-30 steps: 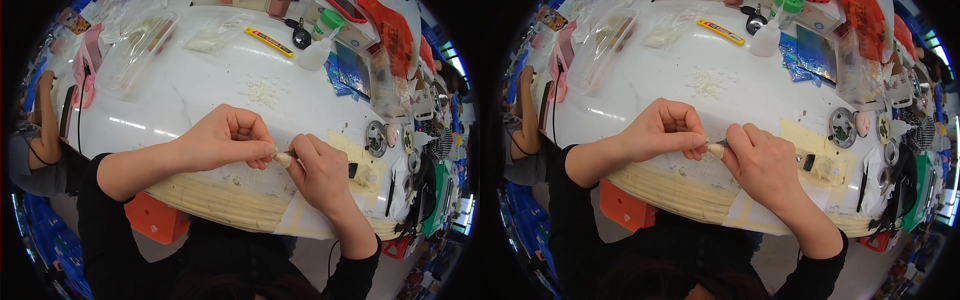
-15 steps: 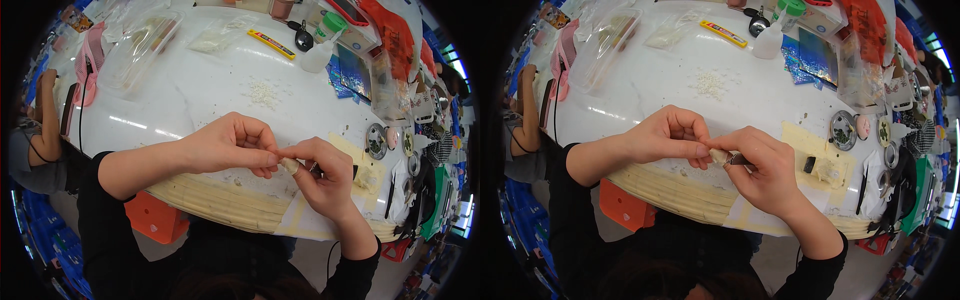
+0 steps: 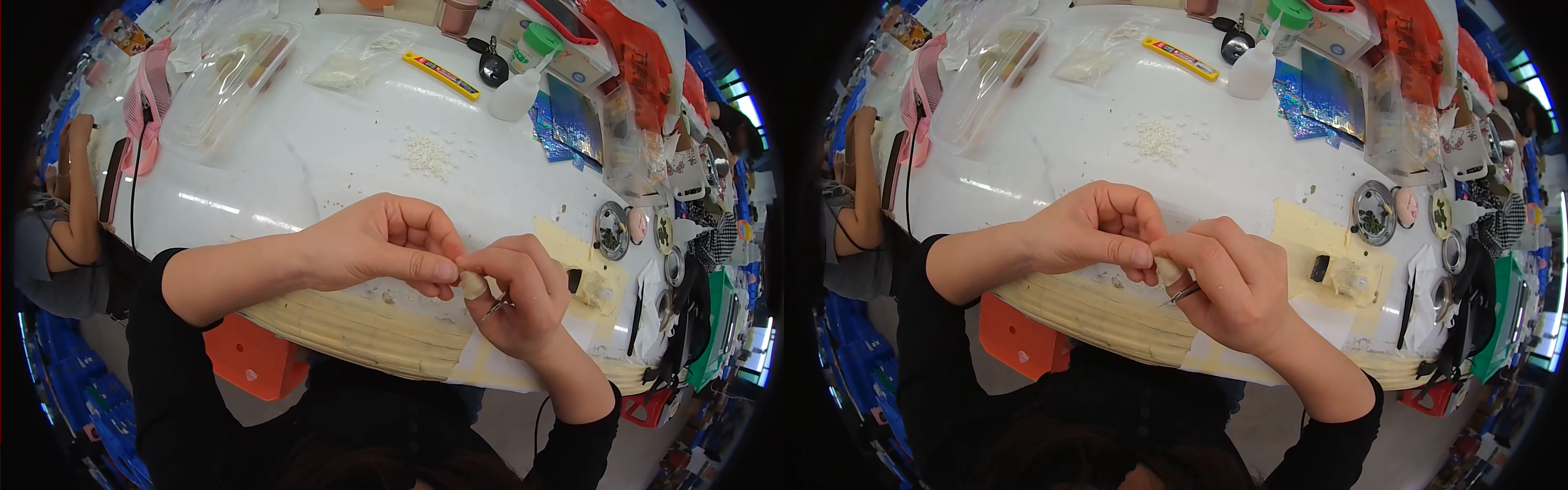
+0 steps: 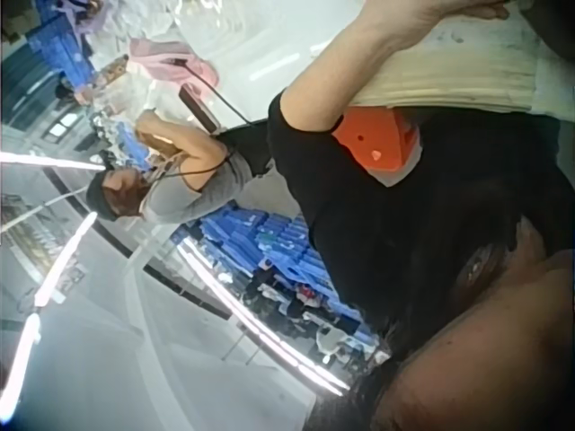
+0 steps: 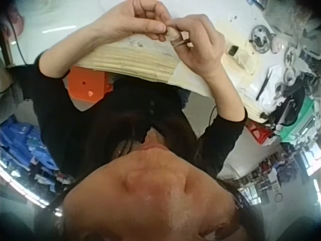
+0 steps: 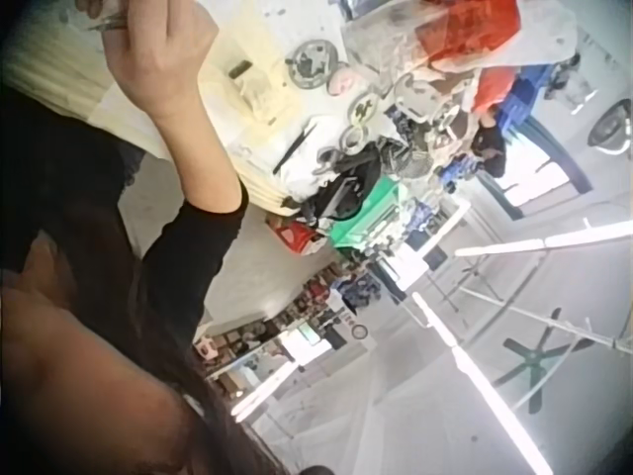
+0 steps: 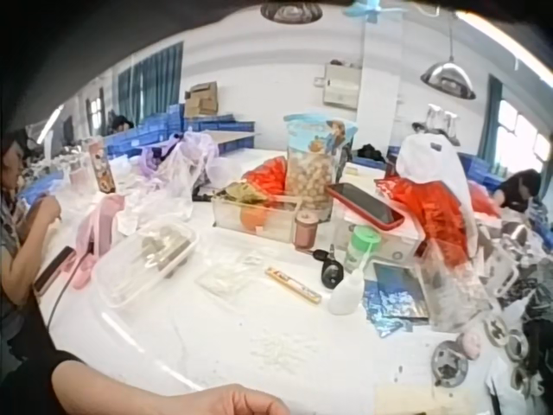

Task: Assembling and inspecting small plastic toy components at a workbench.

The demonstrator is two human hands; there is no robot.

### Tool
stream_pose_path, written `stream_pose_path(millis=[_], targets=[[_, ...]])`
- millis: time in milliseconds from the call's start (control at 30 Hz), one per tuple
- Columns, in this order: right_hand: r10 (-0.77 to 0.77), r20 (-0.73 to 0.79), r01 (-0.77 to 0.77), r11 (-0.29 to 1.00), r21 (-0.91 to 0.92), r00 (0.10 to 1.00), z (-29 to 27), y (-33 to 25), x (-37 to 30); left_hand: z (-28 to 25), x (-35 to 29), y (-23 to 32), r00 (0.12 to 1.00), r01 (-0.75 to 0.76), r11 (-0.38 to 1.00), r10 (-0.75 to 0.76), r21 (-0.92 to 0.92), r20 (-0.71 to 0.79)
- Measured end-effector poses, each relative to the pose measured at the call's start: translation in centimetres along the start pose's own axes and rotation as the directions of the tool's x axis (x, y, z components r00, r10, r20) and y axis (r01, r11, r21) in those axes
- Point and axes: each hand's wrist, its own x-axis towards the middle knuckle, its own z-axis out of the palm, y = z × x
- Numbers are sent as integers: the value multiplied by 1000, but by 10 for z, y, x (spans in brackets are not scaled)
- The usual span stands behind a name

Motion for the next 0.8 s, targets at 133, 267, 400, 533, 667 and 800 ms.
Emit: stream_pose_path(millis=[133,267,400,533,667,800], targets=[[-19,-22,19,1000,-15,1000,4,1,0,5,0,0,1000,-22,1000,22,10,-14],[-17,-13,16,1000,-25,1000,2,1,-1,1,-1,3,999,-8,996,12,86,-47],[15,2,-15,1000,-27,1000,1,0,0,-1,0,0,994,-92,990,97,102,-44],[11,-3,-11,1000,-29,1000,2,1,1,-1,0,-3,988,-130,985,138,114,-62],[-26,-17,24,997,-74,1000,4,6,-4,6,0,2,988,-59,991,76,122,-133],[-52,-14,49,991,-124,999,4,5,-4,2,-1,4,989,-22,995,37,102,-146]])
